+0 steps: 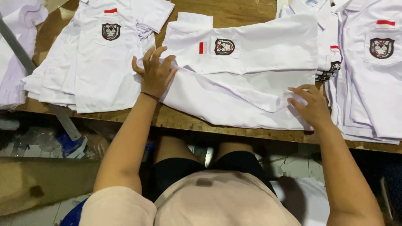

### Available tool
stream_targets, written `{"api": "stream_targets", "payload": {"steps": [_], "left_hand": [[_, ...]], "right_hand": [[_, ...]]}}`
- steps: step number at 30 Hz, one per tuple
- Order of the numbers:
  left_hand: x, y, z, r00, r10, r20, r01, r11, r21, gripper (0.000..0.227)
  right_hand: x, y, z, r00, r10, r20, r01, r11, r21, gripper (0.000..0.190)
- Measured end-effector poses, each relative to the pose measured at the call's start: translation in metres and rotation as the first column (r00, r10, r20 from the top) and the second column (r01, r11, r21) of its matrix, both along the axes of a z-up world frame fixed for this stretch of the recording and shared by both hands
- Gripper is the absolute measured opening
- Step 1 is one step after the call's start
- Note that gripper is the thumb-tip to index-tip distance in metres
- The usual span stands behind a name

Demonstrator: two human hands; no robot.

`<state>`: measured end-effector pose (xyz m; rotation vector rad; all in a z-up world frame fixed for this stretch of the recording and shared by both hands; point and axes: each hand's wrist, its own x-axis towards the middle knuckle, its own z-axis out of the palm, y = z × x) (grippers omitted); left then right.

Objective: The person picks up a white shirt from a pile, spreads it on a wooden work surface, and folds it. The person then picks up a plastic fastening strip and inserts it into the folded collar area of the shirt.

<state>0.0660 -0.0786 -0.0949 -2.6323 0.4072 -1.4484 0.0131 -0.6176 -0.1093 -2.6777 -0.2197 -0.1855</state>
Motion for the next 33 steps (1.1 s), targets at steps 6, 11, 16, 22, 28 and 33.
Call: {"api": "stream_targets", "payload": {"steps": [6, 11, 16, 22, 28, 33], "left_hand": [[-0.080, -0.010, 0.000, 0.986, -0.164, -0.008, 0.110, 0.697, -0.709, 0.035], [-0.105, 0.010, -0.075, 0.878, -0.237, -0.416, -0.228, 0.557, -0.798, 0.054], [-0.110, -0.001, -0.059, 0.686, -0.389, -0.615, -0.339, 0.577, -0.743, 0.069], [-0.101, -0.011, -0.050, 0.765, -0.496, -0.410, -0.238, 0.374, -0.896, 0.059], [-0.094, -0.026, -0.009, 0.758, -0.632, -0.163, -0.069, 0.172, -0.983, 0.040], [-0.072, -0.021, 0.002, 0.805, -0.580, -0.129, 0.114, 0.363, -0.925, 0.033]], "right_hand": [[0.005, -0.008, -0.011, 0.966, -0.258, 0.024, 0.224, 0.879, 0.421, 0.032], [0.032, -0.044, -0.045, 0.903, -0.425, 0.071, 0.374, 0.854, 0.362, 0.033], [0.033, -0.035, -0.036, 0.909, -0.416, 0.016, 0.399, 0.882, 0.252, 0.031], [-0.008, 0.038, 0.008, 0.897, -0.180, 0.403, 0.122, 0.979, 0.166, 0.032], [-0.048, 0.117, -0.012, 0.938, 0.226, 0.263, -0.310, 0.887, 0.344, 0.046], [-0.064, 0.147, -0.012, 0.850, 0.462, 0.252, -0.482, 0.876, 0.023, 0.069]]}}
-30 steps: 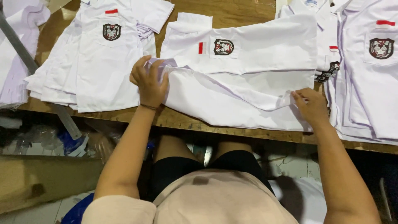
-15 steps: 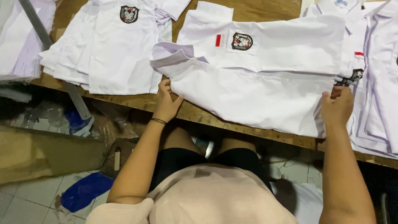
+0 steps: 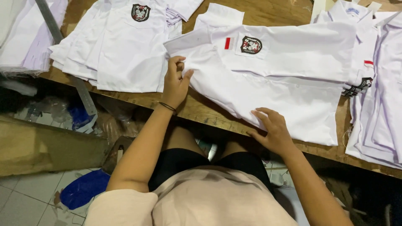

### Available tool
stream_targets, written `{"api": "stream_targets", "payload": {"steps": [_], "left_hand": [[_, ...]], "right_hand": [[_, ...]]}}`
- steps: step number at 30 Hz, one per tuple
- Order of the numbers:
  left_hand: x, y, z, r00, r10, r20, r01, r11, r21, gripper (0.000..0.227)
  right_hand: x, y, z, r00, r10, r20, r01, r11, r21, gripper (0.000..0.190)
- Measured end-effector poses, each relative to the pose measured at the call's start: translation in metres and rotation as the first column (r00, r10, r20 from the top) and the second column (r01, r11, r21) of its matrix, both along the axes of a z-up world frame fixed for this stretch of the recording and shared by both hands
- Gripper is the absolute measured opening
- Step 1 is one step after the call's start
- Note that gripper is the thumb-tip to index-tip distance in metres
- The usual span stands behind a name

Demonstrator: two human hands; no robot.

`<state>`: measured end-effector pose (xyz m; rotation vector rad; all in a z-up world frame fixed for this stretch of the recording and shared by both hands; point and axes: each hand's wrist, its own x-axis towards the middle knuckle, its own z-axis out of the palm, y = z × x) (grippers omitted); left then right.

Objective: The person picks up a white shirt from a pile, spreads it on a wooden work surface, and folds it. The person then picks up a plastic fastening strip and inserts it into the folded collar area of the shirt.

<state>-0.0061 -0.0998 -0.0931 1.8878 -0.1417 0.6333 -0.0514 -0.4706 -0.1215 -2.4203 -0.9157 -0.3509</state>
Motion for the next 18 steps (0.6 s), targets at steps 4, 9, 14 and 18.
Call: {"api": "stream_targets", "payload": {"steps": [4, 9, 14, 18], "left_hand": [[0.000, -0.002, 0.038, 1.000, 0.020, 0.008, -0.020, 0.993, 0.118, 0.030], [0.010, 0.024, -0.006, 0.900, -0.325, -0.291, 0.255, 0.933, -0.253, 0.043], [-0.069, -0.008, 0.062, 0.781, -0.373, -0.501, 0.408, 0.912, -0.042, 0.092], [-0.085, -0.002, 0.065, 0.766, -0.364, -0.530, 0.389, 0.919, -0.069, 0.076]], "right_hand": [[0.013, -0.014, -0.017, 0.999, -0.053, 0.012, 0.053, 0.999, 0.000, 0.040], [0.021, -0.023, -0.019, 0.995, -0.086, -0.057, 0.091, 0.991, 0.093, 0.025], [0.017, -0.023, -0.031, 0.990, -0.081, -0.118, 0.094, 0.990, 0.107, 0.028], [0.016, -0.023, -0.023, 0.983, -0.084, -0.165, 0.098, 0.992, 0.077, 0.022]]}}
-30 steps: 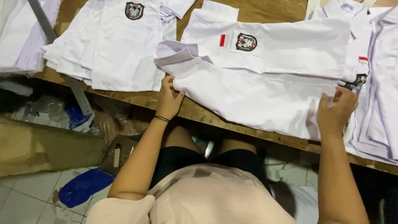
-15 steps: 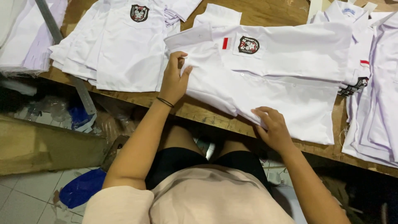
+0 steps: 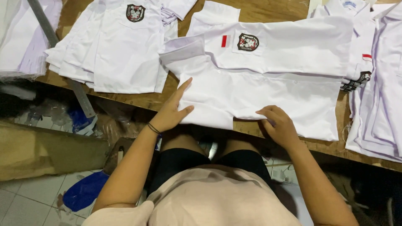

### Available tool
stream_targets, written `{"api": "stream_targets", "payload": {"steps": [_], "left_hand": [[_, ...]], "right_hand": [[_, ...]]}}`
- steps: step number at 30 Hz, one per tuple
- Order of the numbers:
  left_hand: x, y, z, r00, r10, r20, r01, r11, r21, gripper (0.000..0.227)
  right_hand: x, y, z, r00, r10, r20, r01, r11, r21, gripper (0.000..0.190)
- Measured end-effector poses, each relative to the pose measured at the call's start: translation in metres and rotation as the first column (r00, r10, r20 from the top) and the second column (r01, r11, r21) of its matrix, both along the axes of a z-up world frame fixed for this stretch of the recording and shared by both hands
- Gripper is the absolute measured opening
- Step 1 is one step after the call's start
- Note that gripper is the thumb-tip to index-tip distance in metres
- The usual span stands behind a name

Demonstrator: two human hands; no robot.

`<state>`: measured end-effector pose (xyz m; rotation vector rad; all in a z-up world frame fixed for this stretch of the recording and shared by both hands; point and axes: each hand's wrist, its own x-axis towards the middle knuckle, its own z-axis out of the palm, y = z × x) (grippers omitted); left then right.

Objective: The person picks up a white shirt from a pile, spreads it on a wooden work surface, and folds it. The person then picks up a plastic fastening strip and inserts it into the folded collar area of the shirt.

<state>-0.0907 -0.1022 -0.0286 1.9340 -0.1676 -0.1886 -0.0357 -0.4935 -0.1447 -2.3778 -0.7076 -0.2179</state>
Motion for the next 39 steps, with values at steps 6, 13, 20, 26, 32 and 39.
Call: {"api": "stream_targets", "payload": {"steps": [6, 13, 20, 26, 32, 39], "left_hand": [[-0.018, 0.017, -0.042, 0.925, 0.109, -0.364, -0.169, 0.976, -0.136, 0.057], [-0.020, 0.029, -0.027, 0.941, 0.118, -0.318, 0.044, 0.887, 0.460, 0.047], [0.032, 0.043, -0.051, 0.919, 0.381, -0.100, -0.295, 0.835, 0.465, 0.070], [0.049, 0.022, -0.067, 0.907, 0.402, -0.128, -0.297, 0.824, 0.482, 0.051], [0.037, 0.035, -0.068, 0.906, 0.422, -0.045, -0.361, 0.822, 0.441, 0.026], [0.015, 0.065, -0.071, 0.910, 0.406, 0.082, -0.375, 0.724, 0.579, 0.022]], "right_hand": [[-0.010, 0.006, 0.039, 0.985, 0.043, -0.170, -0.050, 0.998, -0.036, 0.021], [-0.001, -0.026, 0.048, 0.974, 0.047, -0.222, -0.084, 0.983, -0.160, 0.028], [0.027, -0.120, 0.025, 0.724, -0.688, -0.045, 0.686, 0.726, -0.055, 0.027], [0.033, -0.139, 0.016, 0.496, -0.849, -0.182, 0.716, 0.518, -0.467, 0.051], [0.020, -0.136, 0.023, 0.494, -0.818, -0.295, 0.612, 0.568, -0.551, 0.058], [-0.040, -0.116, 0.046, 0.556, -0.752, -0.354, 0.567, 0.654, -0.501, 0.051]]}}
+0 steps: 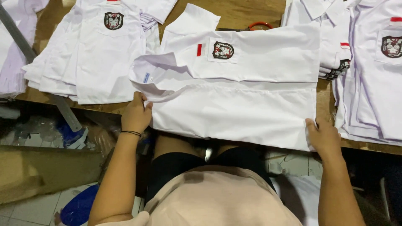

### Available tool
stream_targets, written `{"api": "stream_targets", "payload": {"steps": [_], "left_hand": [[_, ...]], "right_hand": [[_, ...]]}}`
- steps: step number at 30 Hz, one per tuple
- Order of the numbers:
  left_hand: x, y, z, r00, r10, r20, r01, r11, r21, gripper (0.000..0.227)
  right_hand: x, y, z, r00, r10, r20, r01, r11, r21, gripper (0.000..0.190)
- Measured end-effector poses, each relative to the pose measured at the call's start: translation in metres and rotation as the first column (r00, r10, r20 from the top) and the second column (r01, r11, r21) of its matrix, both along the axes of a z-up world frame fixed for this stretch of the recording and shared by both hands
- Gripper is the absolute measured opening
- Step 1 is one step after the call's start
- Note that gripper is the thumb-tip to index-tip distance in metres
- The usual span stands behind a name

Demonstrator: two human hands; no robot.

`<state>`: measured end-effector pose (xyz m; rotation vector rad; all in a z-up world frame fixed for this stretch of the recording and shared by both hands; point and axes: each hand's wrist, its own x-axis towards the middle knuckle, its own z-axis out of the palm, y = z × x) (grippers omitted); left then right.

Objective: The person picks up a white shirt from a pile, spreads it on a wooden work surface, and folds it. The person then picks up a plastic fastening strip and inserts it into the folded collar area of the shirt.

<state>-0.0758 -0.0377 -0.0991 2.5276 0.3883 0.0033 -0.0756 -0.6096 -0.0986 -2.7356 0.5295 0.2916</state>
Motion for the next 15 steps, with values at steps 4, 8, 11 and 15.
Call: {"api": "stream_targets", "payload": {"steps": [4, 8, 11, 15], "left_hand": [[0.003, -0.002, -0.030, 0.997, -0.033, 0.069, 0.025, 0.993, 0.116, 0.017], [0.000, -0.028, -0.038, 0.944, -0.041, 0.328, -0.050, 0.963, 0.264, 0.018], [-0.009, -0.060, -0.055, 0.835, -0.074, 0.545, -0.058, 0.973, 0.222, 0.017], [-0.020, -0.161, -0.040, 0.666, -0.342, 0.663, 0.305, 0.936, 0.177, 0.011]], "right_hand": [[-0.001, -0.005, -0.017, 0.999, 0.041, 0.025, -0.039, 0.996, -0.079, 0.053], [0.003, -0.020, -0.047, 0.954, 0.119, 0.275, -0.050, 0.969, -0.243, 0.039], [0.004, 0.009, -0.053, 0.778, 0.244, 0.579, -0.115, 0.961, -0.250, 0.031], [0.003, 0.134, -0.033, 0.610, 0.484, 0.627, -0.529, 0.838, -0.133, 0.039]]}}
